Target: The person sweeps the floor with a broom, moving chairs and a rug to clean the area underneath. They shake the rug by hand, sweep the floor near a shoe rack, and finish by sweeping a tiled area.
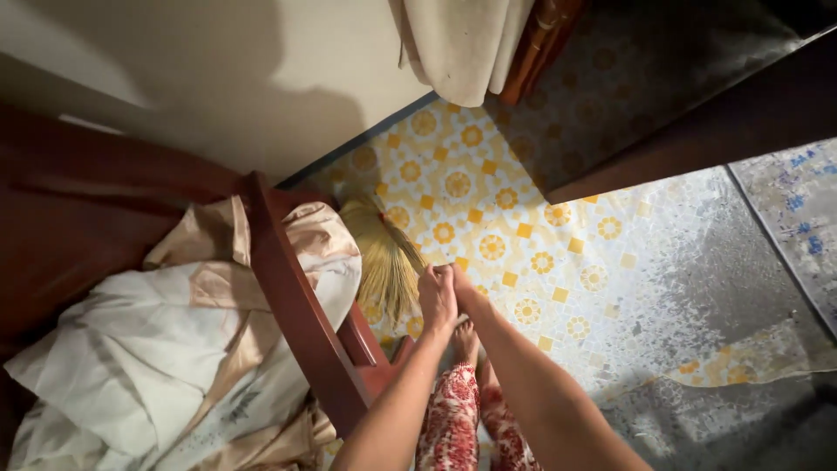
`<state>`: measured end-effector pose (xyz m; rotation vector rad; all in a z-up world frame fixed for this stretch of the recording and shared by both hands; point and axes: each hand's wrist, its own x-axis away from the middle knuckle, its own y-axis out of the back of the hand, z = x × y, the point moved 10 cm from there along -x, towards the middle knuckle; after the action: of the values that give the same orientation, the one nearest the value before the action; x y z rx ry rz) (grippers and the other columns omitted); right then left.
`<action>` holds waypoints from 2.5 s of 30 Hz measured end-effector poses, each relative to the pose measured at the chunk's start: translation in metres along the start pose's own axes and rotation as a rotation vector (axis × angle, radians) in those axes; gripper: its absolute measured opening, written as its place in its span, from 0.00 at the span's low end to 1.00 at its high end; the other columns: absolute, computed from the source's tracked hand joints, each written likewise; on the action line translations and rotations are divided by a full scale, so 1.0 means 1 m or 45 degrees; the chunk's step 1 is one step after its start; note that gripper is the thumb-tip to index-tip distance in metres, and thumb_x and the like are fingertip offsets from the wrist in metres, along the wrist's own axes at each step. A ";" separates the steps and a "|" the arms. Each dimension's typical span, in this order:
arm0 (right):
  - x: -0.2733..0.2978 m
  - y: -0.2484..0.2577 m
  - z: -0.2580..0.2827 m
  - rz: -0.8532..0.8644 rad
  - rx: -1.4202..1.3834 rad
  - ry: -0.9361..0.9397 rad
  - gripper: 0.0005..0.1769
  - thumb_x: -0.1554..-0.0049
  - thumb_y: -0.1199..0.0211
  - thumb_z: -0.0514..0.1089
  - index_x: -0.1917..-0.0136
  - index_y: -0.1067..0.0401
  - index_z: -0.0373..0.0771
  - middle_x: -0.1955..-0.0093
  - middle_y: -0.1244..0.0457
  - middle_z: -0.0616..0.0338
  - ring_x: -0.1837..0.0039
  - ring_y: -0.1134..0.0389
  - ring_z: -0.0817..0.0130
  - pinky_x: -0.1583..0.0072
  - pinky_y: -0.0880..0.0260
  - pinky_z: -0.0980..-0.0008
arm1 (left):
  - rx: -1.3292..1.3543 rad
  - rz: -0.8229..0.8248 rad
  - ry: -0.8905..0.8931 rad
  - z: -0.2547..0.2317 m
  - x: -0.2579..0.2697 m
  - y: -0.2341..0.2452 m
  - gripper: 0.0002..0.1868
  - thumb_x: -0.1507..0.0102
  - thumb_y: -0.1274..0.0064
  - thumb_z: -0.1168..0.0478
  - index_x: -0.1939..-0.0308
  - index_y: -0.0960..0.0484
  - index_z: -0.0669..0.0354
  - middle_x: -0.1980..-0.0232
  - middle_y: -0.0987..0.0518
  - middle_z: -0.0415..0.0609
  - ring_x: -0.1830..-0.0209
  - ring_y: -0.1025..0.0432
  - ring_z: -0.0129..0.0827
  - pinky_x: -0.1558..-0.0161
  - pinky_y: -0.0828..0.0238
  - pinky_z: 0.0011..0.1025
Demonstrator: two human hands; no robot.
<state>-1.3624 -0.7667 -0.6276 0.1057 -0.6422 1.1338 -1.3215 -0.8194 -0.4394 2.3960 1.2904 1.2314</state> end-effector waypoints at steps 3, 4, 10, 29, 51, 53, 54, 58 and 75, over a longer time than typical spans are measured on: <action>-0.002 0.020 -0.017 -0.148 -0.352 -0.155 0.16 0.44 0.34 0.41 0.44 0.24 0.32 0.57 0.31 0.57 0.57 0.31 0.70 0.56 0.27 0.66 | -0.012 0.121 -0.030 -0.021 0.007 0.001 0.41 0.38 0.50 0.41 0.30 0.33 0.67 0.30 0.33 0.67 0.29 0.35 0.52 0.30 0.38 0.41; 0.002 0.028 -0.009 -0.154 -0.356 -0.153 0.16 0.44 0.34 0.41 0.44 0.24 0.32 0.57 0.31 0.57 0.57 0.31 0.70 0.56 0.27 0.66 | -0.015 0.126 -0.034 -0.020 0.004 -0.004 0.41 0.38 0.50 0.41 0.30 0.33 0.67 0.30 0.33 0.67 0.29 0.35 0.52 0.30 0.38 0.41; 0.035 0.132 0.036 -0.699 -0.620 -0.123 0.21 0.44 0.41 0.33 0.38 0.27 0.30 0.52 0.31 0.49 0.55 0.29 0.63 0.54 0.26 0.64 | 0.215 0.626 -0.403 -0.079 0.014 -0.077 0.39 0.35 0.51 0.45 0.26 0.38 0.63 0.23 0.40 0.63 0.23 0.43 0.49 0.27 0.44 0.40; 0.155 0.166 0.316 -0.920 -1.155 0.457 0.12 0.36 0.50 0.42 0.43 0.30 0.36 0.50 0.33 0.51 0.51 0.30 0.62 0.51 0.27 0.65 | 0.051 0.754 -1.143 -0.333 0.123 -0.031 0.27 0.30 0.54 0.51 0.30 0.29 0.62 0.25 0.34 0.66 0.24 0.38 0.56 0.24 0.42 0.44; -0.060 0.482 0.206 -1.023 -0.878 0.426 0.10 0.37 0.40 0.46 0.50 0.29 0.36 0.57 0.35 0.55 0.55 0.34 0.62 0.51 0.32 0.60 | -0.343 0.353 -2.246 -0.381 -0.003 -0.207 0.19 0.37 0.44 0.49 0.50 0.25 0.57 0.34 0.32 0.79 0.36 0.35 0.67 0.36 0.37 0.51; -0.076 0.503 0.239 -0.986 -0.962 0.475 0.11 0.37 0.41 0.46 0.49 0.29 0.36 0.57 0.35 0.55 0.55 0.33 0.61 0.51 0.31 0.59 | -0.058 0.648 -1.805 -0.396 -0.021 -0.200 0.24 0.34 0.49 0.49 0.42 0.28 0.62 0.35 0.31 0.75 0.37 0.34 0.65 0.36 0.37 0.50; -0.077 0.510 0.252 -0.968 -1.009 0.492 0.11 0.36 0.42 0.46 0.49 0.29 0.36 0.57 0.35 0.54 0.55 0.33 0.61 0.51 0.31 0.59 | 0.213 0.922 -1.322 -0.390 -0.036 -0.204 0.29 0.30 0.54 0.49 0.33 0.31 0.67 0.36 0.29 0.72 0.38 0.33 0.63 0.37 0.37 0.49; -0.087 0.496 0.245 -0.929 -1.223 0.540 0.12 0.35 0.45 0.47 0.47 0.30 0.35 0.57 0.35 0.53 0.55 0.33 0.59 0.51 0.29 0.58 | 0.086 1.039 -1.207 -0.373 -0.036 -0.199 0.28 0.27 0.59 0.47 0.31 0.29 0.66 0.30 0.32 0.72 0.30 0.38 0.64 0.30 0.41 0.48; 0.148 0.115 0.093 -0.956 -1.675 -0.217 0.16 0.36 0.56 0.47 0.46 0.31 0.37 0.53 0.31 0.48 0.52 0.28 0.58 0.50 0.23 0.58 | -0.735 1.057 -0.935 -0.148 0.040 -0.149 0.25 0.30 0.63 0.45 0.43 0.24 0.61 0.47 0.26 0.73 0.45 0.31 0.63 0.44 0.32 0.51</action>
<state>-1.4621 -0.6337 -0.5010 -0.6428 -1.2518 -0.1527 -1.5102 -0.7317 -0.3903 2.5270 -0.2671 0.5526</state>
